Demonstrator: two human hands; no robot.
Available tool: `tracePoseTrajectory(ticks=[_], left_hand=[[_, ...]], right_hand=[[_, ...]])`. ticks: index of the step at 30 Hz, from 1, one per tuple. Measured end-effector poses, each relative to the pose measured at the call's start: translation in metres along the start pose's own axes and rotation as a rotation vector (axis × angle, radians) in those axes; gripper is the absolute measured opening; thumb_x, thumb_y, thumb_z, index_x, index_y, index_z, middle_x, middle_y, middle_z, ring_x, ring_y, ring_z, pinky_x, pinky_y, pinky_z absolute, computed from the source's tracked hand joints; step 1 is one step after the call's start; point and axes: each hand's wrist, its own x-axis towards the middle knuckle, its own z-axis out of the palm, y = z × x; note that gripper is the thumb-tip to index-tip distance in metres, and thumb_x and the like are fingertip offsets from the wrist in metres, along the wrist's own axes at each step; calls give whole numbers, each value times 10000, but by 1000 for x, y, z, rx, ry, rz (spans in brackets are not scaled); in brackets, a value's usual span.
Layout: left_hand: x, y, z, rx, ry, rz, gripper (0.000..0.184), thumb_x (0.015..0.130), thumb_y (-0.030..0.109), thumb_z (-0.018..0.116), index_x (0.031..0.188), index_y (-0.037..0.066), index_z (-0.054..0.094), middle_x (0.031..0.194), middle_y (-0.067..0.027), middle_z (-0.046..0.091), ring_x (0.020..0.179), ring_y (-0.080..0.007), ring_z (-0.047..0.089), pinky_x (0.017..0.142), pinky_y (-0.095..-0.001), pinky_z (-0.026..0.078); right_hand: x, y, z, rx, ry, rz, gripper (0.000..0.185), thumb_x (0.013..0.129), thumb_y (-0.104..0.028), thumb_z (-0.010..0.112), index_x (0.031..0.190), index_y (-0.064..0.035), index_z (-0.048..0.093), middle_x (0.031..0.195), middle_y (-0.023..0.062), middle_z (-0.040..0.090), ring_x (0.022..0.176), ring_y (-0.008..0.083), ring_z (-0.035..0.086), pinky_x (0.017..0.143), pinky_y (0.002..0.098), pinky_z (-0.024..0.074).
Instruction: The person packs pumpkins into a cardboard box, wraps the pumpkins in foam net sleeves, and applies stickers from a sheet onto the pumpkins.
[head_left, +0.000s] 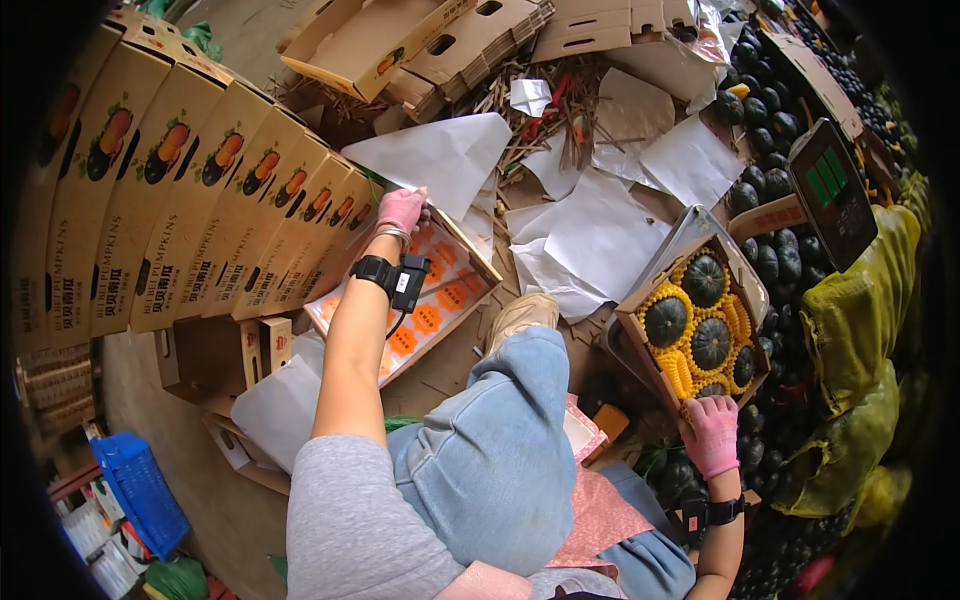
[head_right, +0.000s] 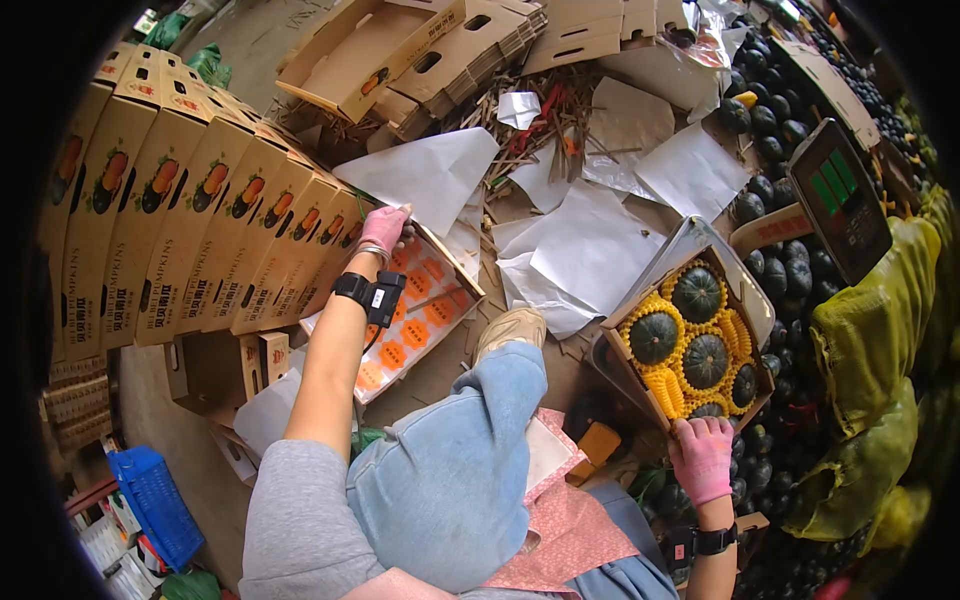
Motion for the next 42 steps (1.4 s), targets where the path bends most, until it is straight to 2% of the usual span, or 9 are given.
tracePoseTrajectory(ticks=[4,7,12,18,21,24,27,31,42], left_hand=[[27,-32,4,-148,75,355,190,854,231,633,816,46,648,648,-26,616,518,-143,570,436,-298,437],[-46,8,19,-361,-161,15,168,849,232,638,823,66,630,676,-22,605,535,-128,546,455,-267,451],[-78,4,59,62,-288,-198,146,765,216,636,722,90,576,601,-2,496,465,-122,467,381,-256,389],[-73,4,64,219,-333,-111,186,880,244,602,859,62,636,566,-16,562,426,-122,530,379,-270,399],[-70,5,50,233,-210,268,438,894,297,626,1272,93,537,726,-25,621,649,-89,550,602,-264,479],[-46,-16,24,223,146,752,316,863,241,663,1123,73,600,751,-71,629,671,-131,575,652,-301,496],[-50,-30,-16,597,31,377,510,787,310,752,1184,53,562,1001,-99,638,870,-182,609,780,-309,502],[-81,-68,-15,1437,-126,80,1397,482,650,807,1503,130,9,1509,-256,159,1393,-420,178,1086,-512,286],[-86,-93,-11,1405,-32,239,1146,602,484,822,1468,103,176,1457,-200,338,1316,-337,386,1032,-449,365]], right_hand=[[2,-1,2,-7,16,-28,277,688,-168,690,936,-100,586,877,76,581,912,285,541,889,453,377],[3,-2,2,-15,30,-28,251,690,-172,689,905,-102,582,856,73,575,903,285,542,886,452,380],[6,0,5,-21,32,-42,206,693,-175,687,847,-105,570,827,77,565,882,285,545,880,451,385],[4,-2,3,-32,51,-36,192,699,-174,683,840,-105,571,797,79,558,863,285,551,871,453,391],[5,-2,3,-37,51,-28,182,705,-172,678,835,-104,571,791,81,558,854,284,553,862,446,398],[4,-4,0,-37,55,-24,179,705,-172,677,827,-100,567,785,81,552,848,282,550,854,438,405],[1,-2,4,-21,74,-21,181,705,-173,677,824,-97,562,787,82,553,849,282,550,858,443,404],[4,-2,8,-35,57,-25,172,702,-170,679,801,-92,562,782,87,556,853,286,551,866,449,402],[10,3,20,-41,71,-58,172,682,-177,694,745,-84,564,768,97,562,843,300,552,890,462,393]])
